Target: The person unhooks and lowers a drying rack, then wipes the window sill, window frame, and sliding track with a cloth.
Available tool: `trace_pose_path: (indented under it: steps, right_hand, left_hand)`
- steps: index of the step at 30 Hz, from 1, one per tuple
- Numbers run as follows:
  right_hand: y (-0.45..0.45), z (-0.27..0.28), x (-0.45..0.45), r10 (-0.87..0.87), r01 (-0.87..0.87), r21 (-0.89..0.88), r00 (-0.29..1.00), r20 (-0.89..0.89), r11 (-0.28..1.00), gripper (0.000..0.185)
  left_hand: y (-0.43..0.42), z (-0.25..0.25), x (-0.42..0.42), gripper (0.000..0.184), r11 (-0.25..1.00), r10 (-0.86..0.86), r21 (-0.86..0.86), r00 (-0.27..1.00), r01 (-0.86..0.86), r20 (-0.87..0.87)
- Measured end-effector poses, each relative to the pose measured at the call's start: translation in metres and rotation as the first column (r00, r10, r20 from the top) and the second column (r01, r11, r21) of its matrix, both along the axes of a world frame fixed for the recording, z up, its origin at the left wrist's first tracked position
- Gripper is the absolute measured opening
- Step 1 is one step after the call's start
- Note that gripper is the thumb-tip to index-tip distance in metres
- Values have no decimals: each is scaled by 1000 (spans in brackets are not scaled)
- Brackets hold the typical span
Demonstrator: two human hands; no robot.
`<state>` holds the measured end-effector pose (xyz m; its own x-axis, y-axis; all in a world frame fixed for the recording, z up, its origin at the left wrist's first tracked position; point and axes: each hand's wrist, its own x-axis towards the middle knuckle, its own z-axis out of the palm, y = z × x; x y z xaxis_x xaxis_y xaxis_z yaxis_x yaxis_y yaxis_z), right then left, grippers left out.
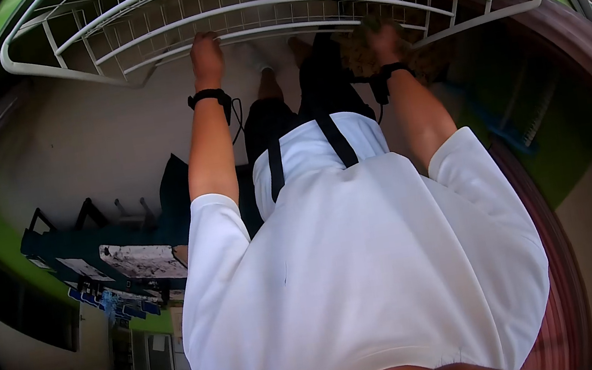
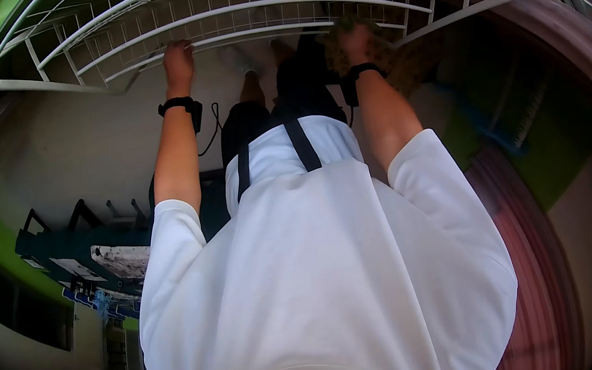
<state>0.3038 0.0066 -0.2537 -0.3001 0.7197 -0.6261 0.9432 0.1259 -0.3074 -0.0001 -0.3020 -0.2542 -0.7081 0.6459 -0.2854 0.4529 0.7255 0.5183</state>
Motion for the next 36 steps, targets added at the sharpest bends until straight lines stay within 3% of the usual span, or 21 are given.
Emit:
trace_pose_path:
  steps: [3,5,6,8,9,11,13,15,17,20,24,26,28,29,30,31,33,35,36]
  right_hand:
    - [-49,-7,-44,227,-223,46,947,-225,974,44]
    - [-94,-15,-77,381,-327,217,875,-297,920,46]
    - [-107,-6,-99,313,-296,105,915,-253,949,44]
    - [-117,-18,-119,449,-453,-27,888,-97,891,38]
    - [-112,-12,-122,448,-453,-27,889,-99,891,38]
    - [-90,10,-121,635,-624,-127,767,89,771,33]
    - [-73,6,-89,658,-664,170,747,98,728,37]
    - [-50,15,-57,655,-666,276,741,147,693,41]
    - [-26,12,-28,623,-662,217,749,227,717,41]
    - [-8,12,-8,619,-661,308,750,234,684,39]
    - [-12,-50,5,609,-649,197,759,230,735,30]
    - [-49,8,-52,507,-539,127,834,218,832,22]
    - [-85,15,-87,544,-529,221,839,-12,820,25]
    - [-101,3,-105,577,-573,89,816,-23,814,34]
    - [-119,10,-125,627,-618,104,769,-124,779,40]
    - [-133,33,-150,637,-644,63,728,-254,762,41]
    - [-151,57,-185,720,-821,24,486,-496,571,41]
    - [-164,84,-206,674,-796,83,447,-588,600,40]
    - [-168,101,-212,622,-776,104,409,-668,622,40]
  left_hand:
    - [5,-3,-9,18,997,-69,49,997,67,30]
    - [2,-1,-7,17,996,-70,54,995,66,65]
    - [5,-3,-7,18,998,-60,6,994,59,89]
    - [7,-4,-9,18,998,-48,-45,993,54,110]
    - [7,-4,-10,18,998,-22,-60,991,30,131]
    - [5,-4,-12,19,997,8,-75,988,4,154]
    - [6,-5,-20,19,996,-31,-81,977,49,210]
    - [14,8,-19,18,992,12,-127,975,17,223]
    - [15,12,-15,19,984,58,-176,970,-16,237]
    - [12,5,-11,18,982,100,-178,967,-59,233]
    - [7,3,-6,16,993,120,-34,973,-115,197]
    - [3,-1,0,15,986,162,11,966,-168,200]
    - [3,-3,1,15,978,202,8,960,-207,195]
    - [5,-4,2,16,975,218,10,958,-224,186]
    - [0,-16,7,17,960,249,101,960,-263,131]
    - [-6,-38,5,29,976,173,96,967,-194,189]
    - [-14,-19,14,42,963,26,258,983,-74,184]
    - [-15,39,13,62,951,25,226,784,-209,620]
    - [-24,45,15,60,966,34,160,717,-201,696]
